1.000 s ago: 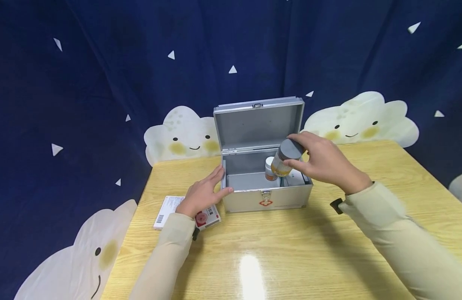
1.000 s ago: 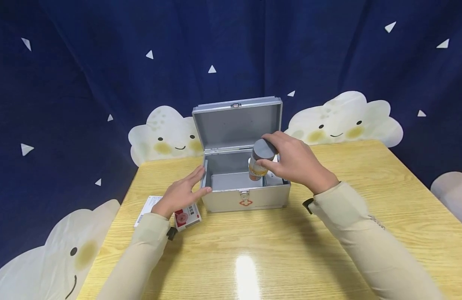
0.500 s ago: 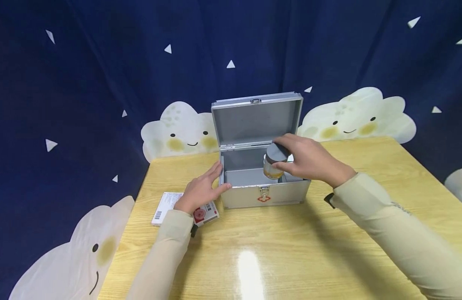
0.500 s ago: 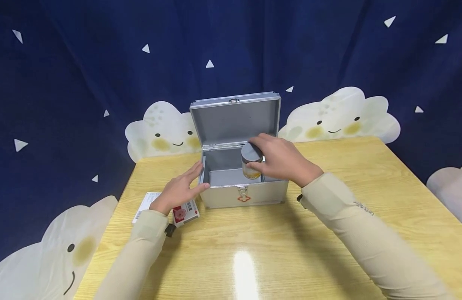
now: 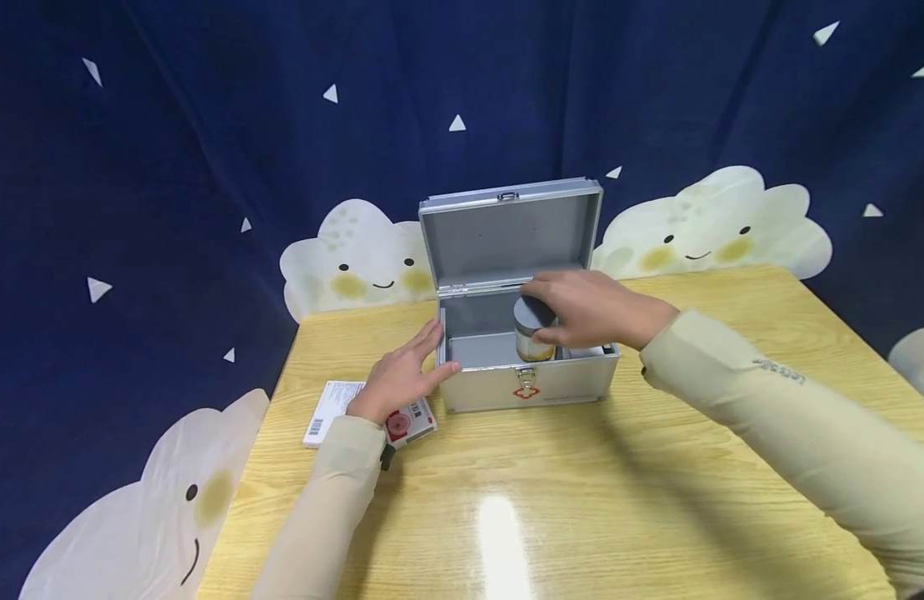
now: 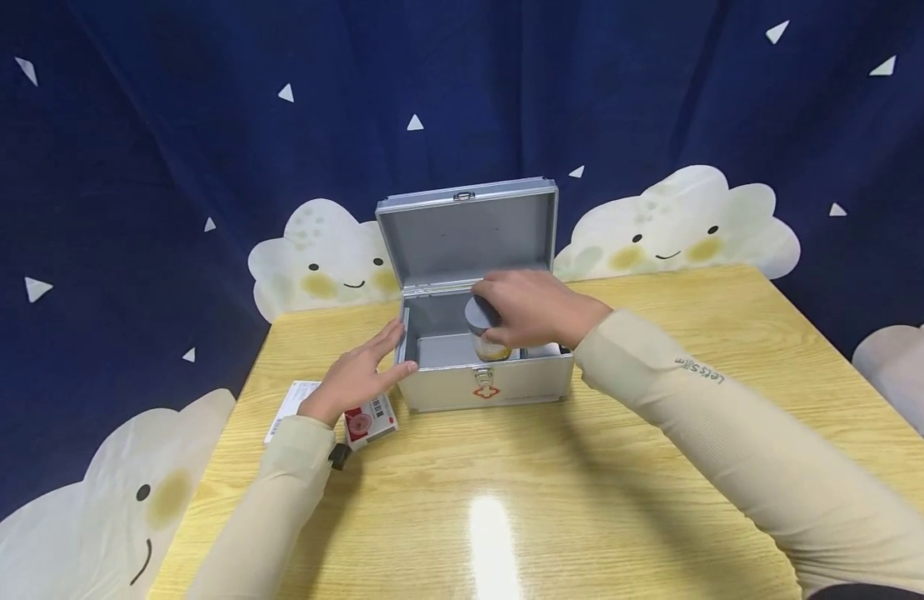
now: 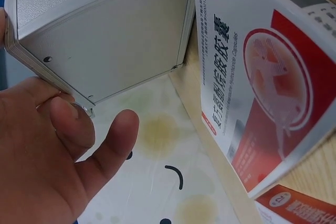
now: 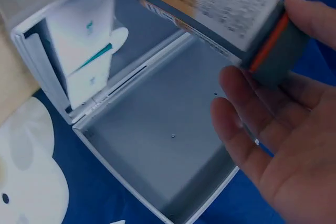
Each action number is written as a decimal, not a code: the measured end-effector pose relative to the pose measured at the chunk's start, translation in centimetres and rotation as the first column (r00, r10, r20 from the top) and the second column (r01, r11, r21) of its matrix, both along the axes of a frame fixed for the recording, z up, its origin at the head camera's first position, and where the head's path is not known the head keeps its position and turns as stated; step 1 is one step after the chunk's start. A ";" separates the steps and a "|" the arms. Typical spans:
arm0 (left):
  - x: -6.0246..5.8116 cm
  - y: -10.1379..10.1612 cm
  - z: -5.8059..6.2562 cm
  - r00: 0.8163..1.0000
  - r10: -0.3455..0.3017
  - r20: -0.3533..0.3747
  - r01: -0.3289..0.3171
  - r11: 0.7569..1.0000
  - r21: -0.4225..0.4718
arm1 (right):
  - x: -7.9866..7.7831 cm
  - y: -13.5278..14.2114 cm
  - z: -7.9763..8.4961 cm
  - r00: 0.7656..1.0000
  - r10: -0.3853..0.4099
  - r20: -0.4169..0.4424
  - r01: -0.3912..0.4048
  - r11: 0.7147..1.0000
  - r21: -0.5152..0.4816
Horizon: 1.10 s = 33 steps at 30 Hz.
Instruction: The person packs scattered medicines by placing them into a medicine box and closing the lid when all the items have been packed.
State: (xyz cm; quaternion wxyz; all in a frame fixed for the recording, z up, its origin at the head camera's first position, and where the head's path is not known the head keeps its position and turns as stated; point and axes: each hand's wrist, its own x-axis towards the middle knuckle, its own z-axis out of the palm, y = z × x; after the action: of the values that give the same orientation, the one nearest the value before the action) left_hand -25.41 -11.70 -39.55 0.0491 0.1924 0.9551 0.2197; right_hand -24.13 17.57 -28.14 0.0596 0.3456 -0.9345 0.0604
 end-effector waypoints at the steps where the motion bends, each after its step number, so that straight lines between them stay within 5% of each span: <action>1: 0.0 0.0 0.0 1.000 0.002 0.001 -0.002 1.000 -0.001 | 0.0 -0.1 0.2 1.000 0.006 0.006 -0.006 1.000 0.007; 11: -0.2 0.0 0.2 1.000 0.000 0.007 0.000 1.000 0.001 | -0.5 -0.9 1.1 0.999 0.032 0.044 -0.036 0.996 0.079; 33: 0.1 -0.2 0.1 1.000 -0.004 0.024 0.004 1.000 0.016 | -1.3 -1.1 -0.2 0.995 0.053 0.082 -0.067 0.982 0.174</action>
State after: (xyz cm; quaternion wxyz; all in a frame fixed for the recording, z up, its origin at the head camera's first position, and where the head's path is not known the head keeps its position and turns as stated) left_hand -25.26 -11.89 -39.46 0.0594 0.1921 0.9523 0.2297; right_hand -25.43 16.50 -28.38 -0.0090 0.3749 -0.9270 -0.0078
